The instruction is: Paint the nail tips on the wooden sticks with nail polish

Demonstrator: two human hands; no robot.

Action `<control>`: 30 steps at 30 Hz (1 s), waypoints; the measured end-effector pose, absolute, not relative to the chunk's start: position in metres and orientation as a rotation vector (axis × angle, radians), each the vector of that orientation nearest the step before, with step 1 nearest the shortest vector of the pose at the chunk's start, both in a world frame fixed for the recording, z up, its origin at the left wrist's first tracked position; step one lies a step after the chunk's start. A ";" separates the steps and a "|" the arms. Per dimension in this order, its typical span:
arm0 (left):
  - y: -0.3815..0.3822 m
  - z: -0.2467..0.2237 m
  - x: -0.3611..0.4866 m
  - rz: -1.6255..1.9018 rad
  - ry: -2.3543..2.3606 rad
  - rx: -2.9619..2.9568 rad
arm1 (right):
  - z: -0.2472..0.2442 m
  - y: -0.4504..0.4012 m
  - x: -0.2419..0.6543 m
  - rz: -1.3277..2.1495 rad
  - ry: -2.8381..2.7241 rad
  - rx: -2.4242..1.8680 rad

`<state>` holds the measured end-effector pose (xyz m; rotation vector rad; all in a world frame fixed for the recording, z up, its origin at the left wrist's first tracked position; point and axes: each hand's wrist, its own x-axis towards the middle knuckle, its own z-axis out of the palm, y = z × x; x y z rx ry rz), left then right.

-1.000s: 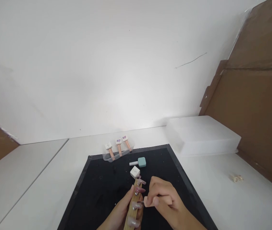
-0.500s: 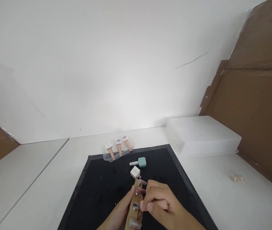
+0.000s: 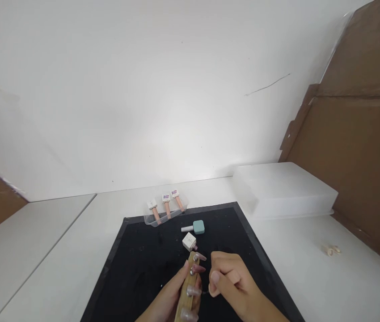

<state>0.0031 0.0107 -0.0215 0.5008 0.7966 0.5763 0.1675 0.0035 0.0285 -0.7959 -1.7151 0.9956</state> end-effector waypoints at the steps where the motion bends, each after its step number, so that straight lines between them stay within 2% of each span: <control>1: 0.011 -0.022 0.003 0.586 0.789 0.495 | 0.029 0.003 0.168 0.991 -1.706 -0.792; 15: 0.012 -0.018 0.003 0.580 0.848 0.525 | 0.034 0.003 0.167 1.112 -1.669 -0.577; 30: 0.013 -0.026 0.003 0.629 0.812 0.421 | 0.034 0.004 0.166 0.943 -1.768 -0.781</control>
